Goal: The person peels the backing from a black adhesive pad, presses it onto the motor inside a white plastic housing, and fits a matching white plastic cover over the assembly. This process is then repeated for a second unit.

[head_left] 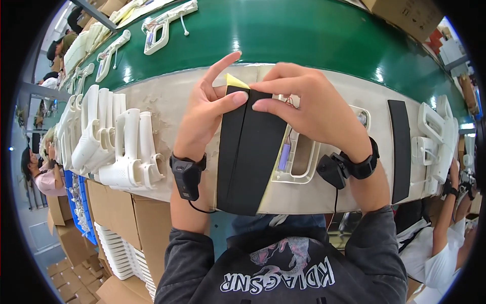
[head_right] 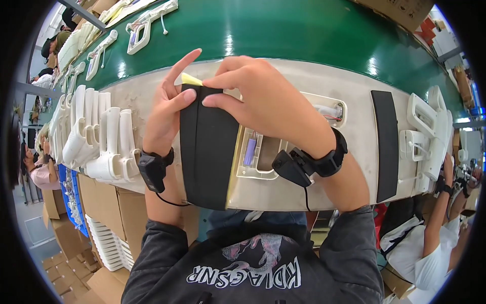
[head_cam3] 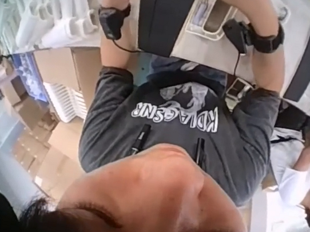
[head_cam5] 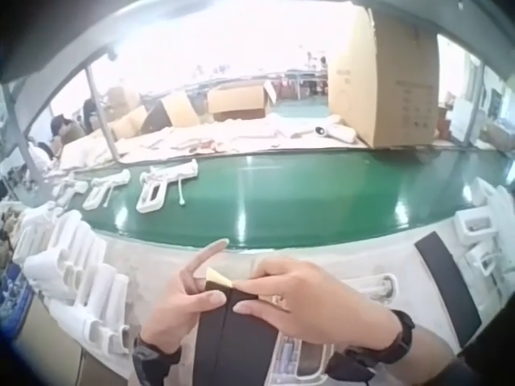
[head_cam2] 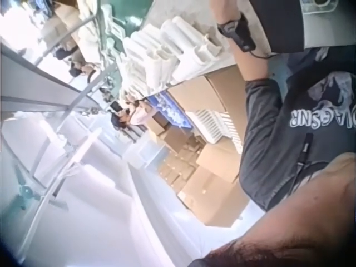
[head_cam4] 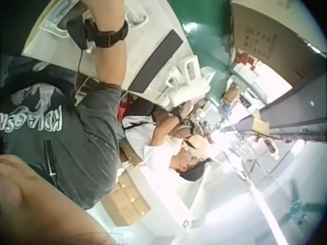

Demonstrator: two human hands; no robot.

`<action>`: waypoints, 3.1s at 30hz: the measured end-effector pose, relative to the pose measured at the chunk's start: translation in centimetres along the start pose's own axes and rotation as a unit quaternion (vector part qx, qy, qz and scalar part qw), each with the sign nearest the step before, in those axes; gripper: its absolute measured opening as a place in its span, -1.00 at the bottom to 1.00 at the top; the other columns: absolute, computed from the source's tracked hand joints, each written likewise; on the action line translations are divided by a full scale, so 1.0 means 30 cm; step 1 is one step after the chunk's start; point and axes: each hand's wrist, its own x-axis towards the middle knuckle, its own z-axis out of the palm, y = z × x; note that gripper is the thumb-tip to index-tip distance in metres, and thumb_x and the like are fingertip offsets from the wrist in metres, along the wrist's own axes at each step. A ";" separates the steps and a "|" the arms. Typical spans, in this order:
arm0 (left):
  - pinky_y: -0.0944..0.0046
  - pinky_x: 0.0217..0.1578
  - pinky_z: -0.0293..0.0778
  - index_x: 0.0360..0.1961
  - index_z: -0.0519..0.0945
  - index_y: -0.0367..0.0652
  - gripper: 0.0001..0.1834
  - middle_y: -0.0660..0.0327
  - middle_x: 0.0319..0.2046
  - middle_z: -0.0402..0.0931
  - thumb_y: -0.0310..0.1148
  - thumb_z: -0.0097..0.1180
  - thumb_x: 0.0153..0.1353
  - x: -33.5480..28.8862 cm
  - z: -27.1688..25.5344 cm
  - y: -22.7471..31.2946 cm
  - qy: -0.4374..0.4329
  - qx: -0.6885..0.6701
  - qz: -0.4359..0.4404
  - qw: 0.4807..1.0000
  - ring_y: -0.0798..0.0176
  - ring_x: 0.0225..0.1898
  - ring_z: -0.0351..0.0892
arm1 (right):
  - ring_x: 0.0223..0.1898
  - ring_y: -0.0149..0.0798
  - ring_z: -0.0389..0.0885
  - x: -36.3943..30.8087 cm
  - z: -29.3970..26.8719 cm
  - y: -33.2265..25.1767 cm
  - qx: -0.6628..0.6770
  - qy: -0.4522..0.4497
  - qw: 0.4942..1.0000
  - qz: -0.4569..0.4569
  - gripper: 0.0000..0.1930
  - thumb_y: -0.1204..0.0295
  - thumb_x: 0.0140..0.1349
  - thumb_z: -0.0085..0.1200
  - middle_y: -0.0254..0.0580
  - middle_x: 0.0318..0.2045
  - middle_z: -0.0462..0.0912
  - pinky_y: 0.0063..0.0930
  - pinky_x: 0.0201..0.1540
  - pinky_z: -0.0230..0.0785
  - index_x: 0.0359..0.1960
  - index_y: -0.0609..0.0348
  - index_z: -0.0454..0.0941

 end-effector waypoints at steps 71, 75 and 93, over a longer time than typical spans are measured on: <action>0.19 0.27 0.36 0.57 -0.03 -0.23 -0.01 -0.12 0.28 0.43 -0.59 0.27 0.20 0.022 -0.206 -0.041 0.118 0.391 -0.041 0.912 0.08 0.21 0.49 | 0.05 -0.04 0.49 -0.255 0.015 -0.032 -0.139 -0.234 0.962 -0.024 -0.46 0.70 0.00 0.27 -0.23 0.03 0.59 -0.22 0.16 0.42 0.10 0.11 0.59; 0.17 0.27 0.38 0.56 0.04 -0.22 -0.04 -0.07 0.30 0.42 -0.60 0.28 0.19 0.035 -0.223 -0.049 0.105 0.397 -0.025 0.912 0.06 0.23 0.48 | 0.08 -0.05 0.49 -0.249 -0.008 -0.034 -0.110 -0.224 0.969 0.001 -0.50 0.71 0.06 0.24 -0.21 0.06 0.58 -0.22 0.17 0.42 0.09 0.09 0.60; -0.18 0.44 0.07 0.49 0.23 -0.08 -0.23 0.01 0.48 0.17 0.06 0.06 0.37 0.032 -0.231 -0.247 0.146 0.374 0.308 0.862 -0.13 0.49 0.09 | 0.10 0.07 0.57 0.400 0.441 -0.324 -0.105 -0.250 0.931 -0.246 -0.55 0.72 0.09 0.15 -0.01 0.03 0.65 -0.18 0.16 0.42 0.08 0.21 0.60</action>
